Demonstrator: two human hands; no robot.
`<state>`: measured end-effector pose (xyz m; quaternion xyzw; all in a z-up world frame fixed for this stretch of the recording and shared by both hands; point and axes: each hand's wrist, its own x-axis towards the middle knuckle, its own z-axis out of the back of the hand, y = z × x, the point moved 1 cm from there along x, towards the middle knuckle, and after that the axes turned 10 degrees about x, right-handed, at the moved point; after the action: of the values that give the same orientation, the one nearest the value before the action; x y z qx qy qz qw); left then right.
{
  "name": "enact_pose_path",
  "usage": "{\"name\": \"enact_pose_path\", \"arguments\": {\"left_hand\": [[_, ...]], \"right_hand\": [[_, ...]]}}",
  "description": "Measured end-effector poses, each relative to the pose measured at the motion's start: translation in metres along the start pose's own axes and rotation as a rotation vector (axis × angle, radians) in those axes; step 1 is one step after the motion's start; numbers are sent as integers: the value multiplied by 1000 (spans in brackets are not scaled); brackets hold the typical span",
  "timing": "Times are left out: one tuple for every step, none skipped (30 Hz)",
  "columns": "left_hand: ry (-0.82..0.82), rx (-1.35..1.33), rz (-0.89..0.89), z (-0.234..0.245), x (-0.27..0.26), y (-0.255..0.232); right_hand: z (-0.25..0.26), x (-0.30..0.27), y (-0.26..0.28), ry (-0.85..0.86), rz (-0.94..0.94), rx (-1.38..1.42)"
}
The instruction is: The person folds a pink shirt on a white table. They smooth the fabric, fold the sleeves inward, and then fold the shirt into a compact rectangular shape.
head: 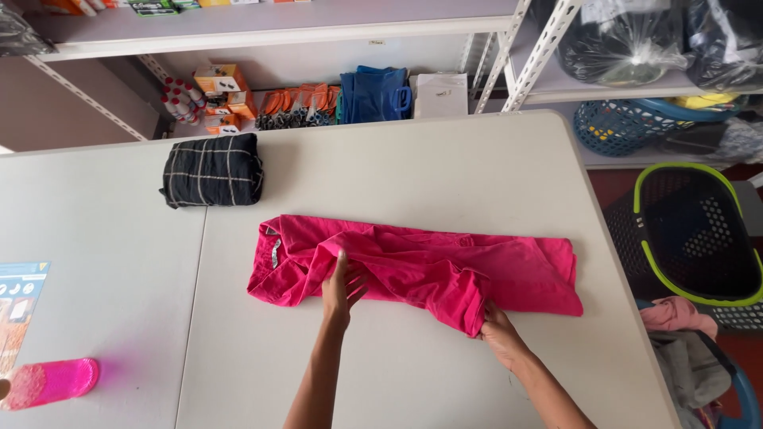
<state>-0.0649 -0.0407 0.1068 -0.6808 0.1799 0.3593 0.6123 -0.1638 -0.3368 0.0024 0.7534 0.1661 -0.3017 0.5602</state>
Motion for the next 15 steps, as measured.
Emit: {"name": "enact_pose_path", "arguments": {"left_hand": [[6,3,-1,-5,4,-7],[42,38,44,-9,7,-12],[78,72,90,-13,10,-17],[79,75,91,-15,26,-10],[72,68,78,-16,43,-3],[64,60,65,-17,60,3],[66,62,67,-18,64,4],[60,28,93,-19,69,6],[53,-5,120,-20,73,7],[54,-4,121,-20,72,8],[32,22,115,-19,71,9],[9,48,109,-17,70,10],[9,49,111,-16,73,13],[-15,57,109,-14,77,17],[-39,65,106,-12,82,20]], "right_hand": [[1,0,1,-5,3,3],[1,0,1,-7,32,-29],[2,0,2,-9,60,-62],[6,3,-4,-12,60,-60],[10,6,-8,-21,79,-99],[14,10,-13,-31,98,-139],[17,14,-17,-34,96,-138],[22,17,-21,-71,107,-97],[26,20,-26,-107,118,-55],[25,15,-21,-109,117,-55],[23,11,-16,-140,120,-38],[22,7,-12,-170,122,-22],[17,-1,-3,-171,120,-23],[12,-9,7,-287,175,-181],[7,-17,17,-403,230,-340]]}}
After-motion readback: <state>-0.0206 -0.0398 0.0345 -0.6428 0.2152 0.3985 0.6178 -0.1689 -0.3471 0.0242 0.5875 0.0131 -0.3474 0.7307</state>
